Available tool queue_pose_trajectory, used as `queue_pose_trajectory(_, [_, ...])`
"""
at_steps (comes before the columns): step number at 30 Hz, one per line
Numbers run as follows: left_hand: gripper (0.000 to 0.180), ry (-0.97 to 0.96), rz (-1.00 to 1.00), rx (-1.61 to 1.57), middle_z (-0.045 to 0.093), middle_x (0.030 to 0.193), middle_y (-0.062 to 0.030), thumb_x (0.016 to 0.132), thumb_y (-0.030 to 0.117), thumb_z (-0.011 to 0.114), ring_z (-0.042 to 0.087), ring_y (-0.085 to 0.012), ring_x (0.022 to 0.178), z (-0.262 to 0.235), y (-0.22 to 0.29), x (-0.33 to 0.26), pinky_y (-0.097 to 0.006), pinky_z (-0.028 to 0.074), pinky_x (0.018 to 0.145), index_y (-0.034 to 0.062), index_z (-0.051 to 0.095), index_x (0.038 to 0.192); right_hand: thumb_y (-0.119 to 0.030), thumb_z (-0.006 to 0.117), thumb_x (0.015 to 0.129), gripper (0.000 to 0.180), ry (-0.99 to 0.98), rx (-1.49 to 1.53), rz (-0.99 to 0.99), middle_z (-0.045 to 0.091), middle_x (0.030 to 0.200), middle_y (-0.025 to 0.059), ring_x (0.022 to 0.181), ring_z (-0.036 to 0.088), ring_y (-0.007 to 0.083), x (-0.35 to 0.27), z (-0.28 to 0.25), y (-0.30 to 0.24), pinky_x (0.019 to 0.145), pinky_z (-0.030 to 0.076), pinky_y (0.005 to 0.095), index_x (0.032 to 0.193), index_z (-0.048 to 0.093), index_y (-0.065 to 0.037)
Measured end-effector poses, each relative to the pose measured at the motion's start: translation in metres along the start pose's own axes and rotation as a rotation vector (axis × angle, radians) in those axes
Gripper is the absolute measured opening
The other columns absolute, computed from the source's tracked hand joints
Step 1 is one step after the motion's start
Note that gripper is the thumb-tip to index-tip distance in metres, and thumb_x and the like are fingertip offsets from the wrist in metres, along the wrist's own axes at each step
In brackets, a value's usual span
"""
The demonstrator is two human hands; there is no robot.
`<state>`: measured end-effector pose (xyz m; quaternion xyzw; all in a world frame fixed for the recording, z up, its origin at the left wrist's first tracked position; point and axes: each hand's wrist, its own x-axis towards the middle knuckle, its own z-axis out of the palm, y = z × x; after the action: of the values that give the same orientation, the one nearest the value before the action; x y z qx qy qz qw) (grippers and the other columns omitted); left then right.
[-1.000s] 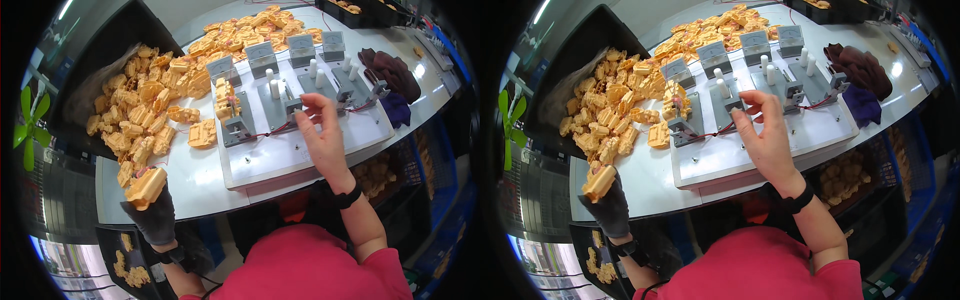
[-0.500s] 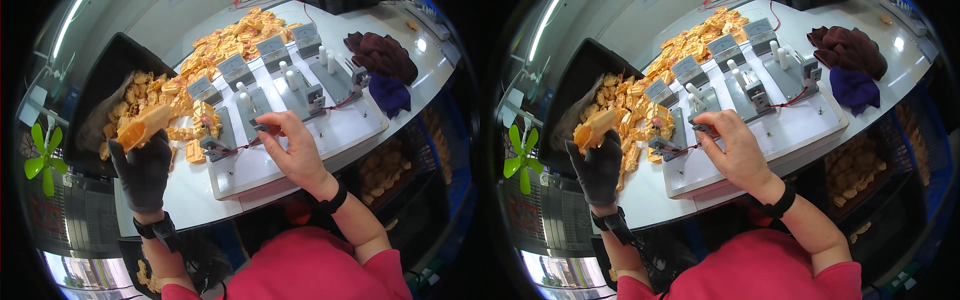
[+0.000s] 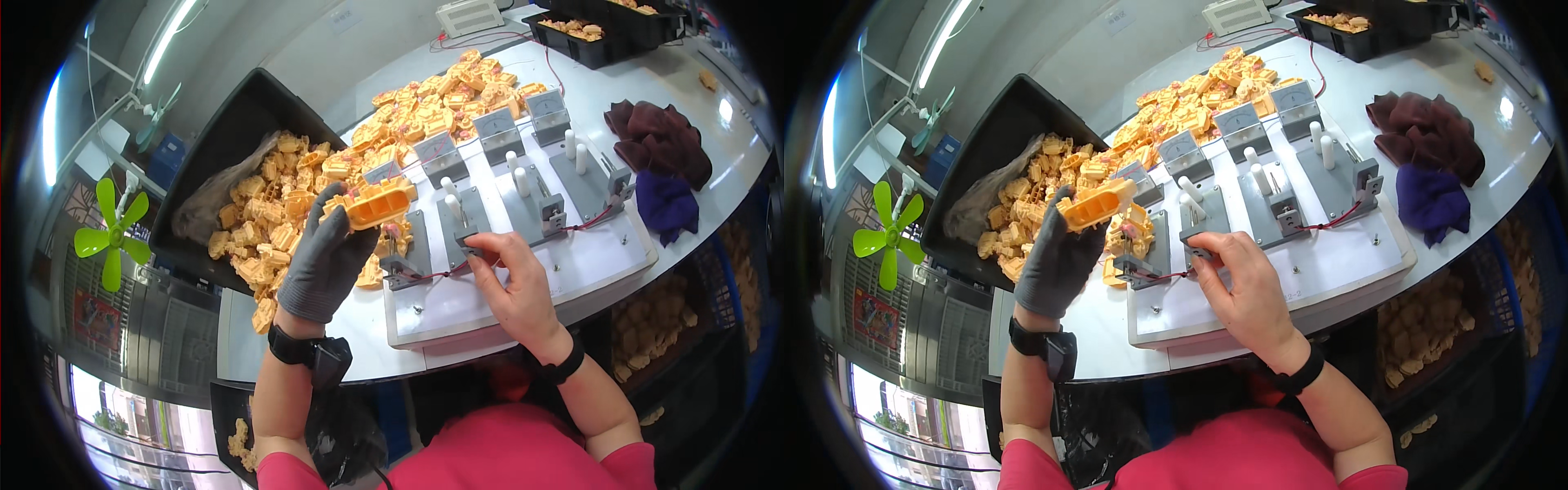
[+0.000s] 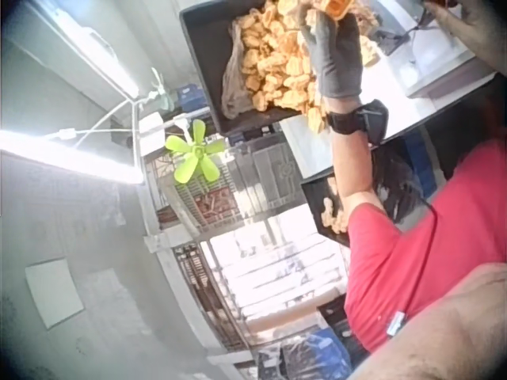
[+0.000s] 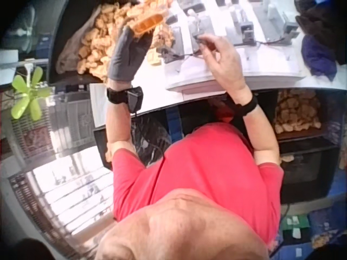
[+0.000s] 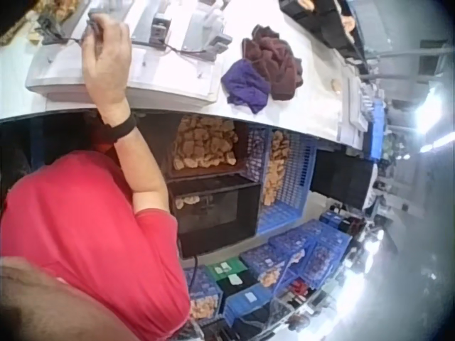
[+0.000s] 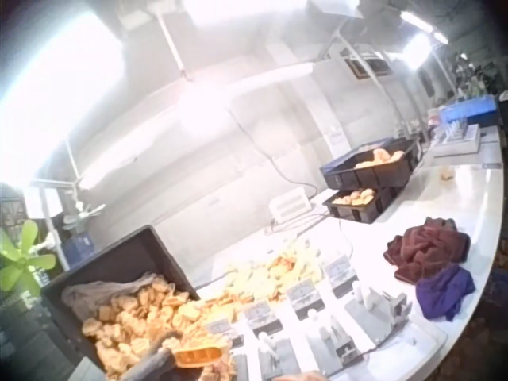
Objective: The person places yellow plastic housings into a testing jig on a white workbench, connects red and black wires to terminals, and removes the units after testing. The person repeats this process for multiple units, handling them one at a time.
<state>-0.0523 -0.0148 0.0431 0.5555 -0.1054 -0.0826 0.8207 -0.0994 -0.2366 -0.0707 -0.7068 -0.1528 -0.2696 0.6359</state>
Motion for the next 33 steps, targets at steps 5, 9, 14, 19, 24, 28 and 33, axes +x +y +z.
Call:
queue_pose_trajectory(5, [0.047, -0.043, -0.032, -0.001, 0.055, 0.131, -0.0120, 0.097, 0.023, 0.067, 0.055, -0.0228, 0.124, 0.006, -0.003, 0.006, -0.038, 0.046, 0.108, 0.0080, 0.045, 0.136, -0.003, 0.064, 0.092, 0.022, 0.013, 0.029, -0.004, 0.063, 0.095, 0.0114, 0.083, 0.063, 0.0249, 0.000, 0.000, 0.002, 0.075, 0.051, 0.0350, 0.114, 0.063, -0.003])
queue_pose_trajectory(9, [0.048, -0.056, -0.039, 0.023, 0.054, 0.132, -0.0127, 0.099, 0.028, 0.064, 0.055, -0.0224, 0.123, 0.001, -0.006, 0.009, -0.037, 0.047, 0.107, 0.0068, 0.045, 0.137, -0.003, 0.064, 0.092, 0.022, 0.009, 0.033, 0.007, 0.064, 0.095, 0.0116, 0.085, 0.064, 0.0248, -0.001, 0.001, 0.003, 0.075, 0.052, 0.0350, 0.115, 0.063, -0.003])
queue_pose_trajectory(14, [0.056, -0.048, -0.088, 0.059, 0.052, 0.133, -0.0147, 0.099, 0.039, 0.063, 0.054, -0.0230, 0.123, 0.004, -0.004, 0.012, -0.035, 0.048, 0.106, 0.0050, 0.044, 0.140, -0.003, 0.063, 0.093, 0.022, 0.009, 0.030, 0.004, 0.065, 0.097, 0.0119, 0.085, 0.064, 0.0247, -0.001, 0.001, 0.002, 0.074, 0.052, 0.0348, 0.115, 0.063, -0.003])
queue_pose_trajectory(19, [0.067, 0.007, -0.191, -0.052, 0.051, 0.134, -0.0152, 0.096, 0.047, 0.064, 0.054, -0.0244, 0.122, 0.000, -0.006, 0.020, -0.033, 0.049, 0.106, 0.0016, 0.043, 0.141, -0.003, 0.063, 0.093, 0.022, 0.019, 0.032, 0.014, 0.065, 0.097, 0.0112, 0.082, 0.063, 0.0232, -0.002, 0.002, 0.003, 0.073, 0.051, 0.0335, 0.115, 0.063, -0.003])
queue_pose_trajectory(24, [0.046, -0.152, -0.281, 0.034, 0.056, 0.134, -0.0060, 0.103, 0.030, 0.056, 0.047, -0.0103, 0.129, -0.004, 0.006, 0.037, -0.032, 0.040, 0.115, 0.0055, 0.044, 0.141, -0.003, 0.064, 0.093, 0.022, 0.026, 0.043, 0.009, 0.065, 0.095, 0.0105, 0.079, 0.062, 0.0210, -0.002, 0.003, 0.002, 0.072, 0.051, 0.0324, 0.115, 0.063, -0.003])
queue_pose_trajectory(28, [0.049, -0.361, 0.007, 0.756, 0.061, 0.127, -0.0075, 0.101, 0.029, 0.059, 0.055, -0.0110, 0.120, -0.019, -0.001, 0.055, -0.032, 0.042, 0.112, 0.0079, 0.044, 0.143, -0.003, 0.064, 0.093, 0.020, 0.019, 0.084, 0.015, 0.064, 0.092, 0.0094, 0.076, 0.060, 0.0188, -0.001, 0.004, 0.002, 0.070, 0.050, 0.0313, 0.113, 0.063, -0.003])
queue_pose_trajectory(33, [0.058, 0.000, 0.063, 1.040, 0.061, 0.117, -0.0151, 0.081, 0.028, 0.085, 0.065, -0.0289, 0.103, 0.021, 0.002, 0.075, -0.030, 0.053, 0.092, 0.0044, 0.054, 0.125, -0.006, 0.066, 0.093, 0.016, -0.056, 0.119, 0.057, 0.062, 0.091, 0.0064, 0.074, 0.058, 0.0138, 0.000, -0.002, 0.003, 0.068, 0.048, 0.0275, 0.108, 0.062, -0.003])
